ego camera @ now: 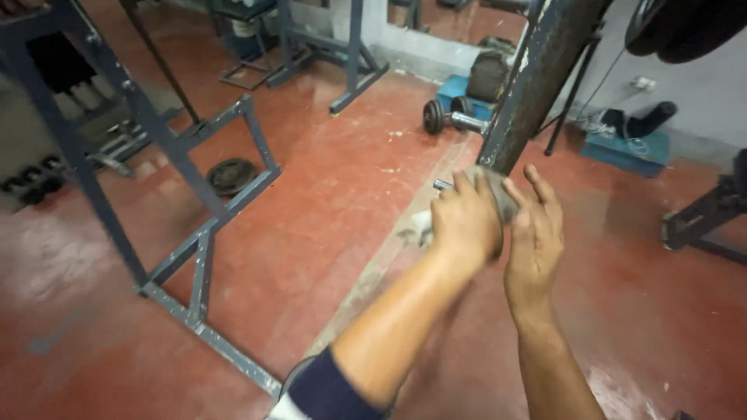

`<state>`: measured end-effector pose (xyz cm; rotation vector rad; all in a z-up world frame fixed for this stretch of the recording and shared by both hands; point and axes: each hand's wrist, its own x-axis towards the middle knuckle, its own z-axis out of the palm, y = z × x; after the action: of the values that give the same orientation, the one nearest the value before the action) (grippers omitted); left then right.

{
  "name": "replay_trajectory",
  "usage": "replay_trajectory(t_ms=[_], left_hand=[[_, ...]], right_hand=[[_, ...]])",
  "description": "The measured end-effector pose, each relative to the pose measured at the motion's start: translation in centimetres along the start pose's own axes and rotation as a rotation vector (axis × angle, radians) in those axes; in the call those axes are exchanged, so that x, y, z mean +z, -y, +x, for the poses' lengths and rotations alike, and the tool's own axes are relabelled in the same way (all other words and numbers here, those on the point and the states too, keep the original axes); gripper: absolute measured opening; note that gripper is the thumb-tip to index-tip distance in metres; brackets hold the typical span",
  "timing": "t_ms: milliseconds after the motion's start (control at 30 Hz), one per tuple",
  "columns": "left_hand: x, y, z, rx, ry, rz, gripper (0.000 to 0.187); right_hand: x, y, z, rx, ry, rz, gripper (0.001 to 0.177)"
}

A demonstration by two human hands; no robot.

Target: Cleaning and wiping down various metal parts and weight plates on a gym power rack using a cloth.

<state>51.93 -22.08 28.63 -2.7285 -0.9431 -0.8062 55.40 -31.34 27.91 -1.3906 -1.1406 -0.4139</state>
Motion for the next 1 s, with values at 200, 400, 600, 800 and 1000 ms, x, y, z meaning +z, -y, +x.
replay_trajectory(t_ms=[200, 400, 600, 800, 1000], left_hand=[[1.5, -1.8, 0.4, -0.19, 0.127, -0.02, 0.065], [-2.2, -1.4, -4.0, 0.0, -0.128, 0.23, 0.058], [-0.3, -0.8, 3.0, -0.311, 0.248, -0.1, 0.076], [-6.1, -0.4, -4.0, -0.294, 0.23, -0.399, 0.053], [-5.2, -0.8, -6.0, -0.05, -0.322, -0.239, 0.049]], right_hand=[[0.0, -5.7, -2.2, 0.083, 0.017, 0.072, 0.047], [-0.7, -5.4, -3.0, 0.097, 0.083, 0.16, 0.054], [-0.8, -4.7, -1.5, 0.037, 0.053, 0.256, 0.059], [0.1, -4.6, -1.4, -0.012, 0.096, 0.288, 0.067], [0.3, -5.9, -1.2, 0.072, 0.222, 0.399, 0.062]])
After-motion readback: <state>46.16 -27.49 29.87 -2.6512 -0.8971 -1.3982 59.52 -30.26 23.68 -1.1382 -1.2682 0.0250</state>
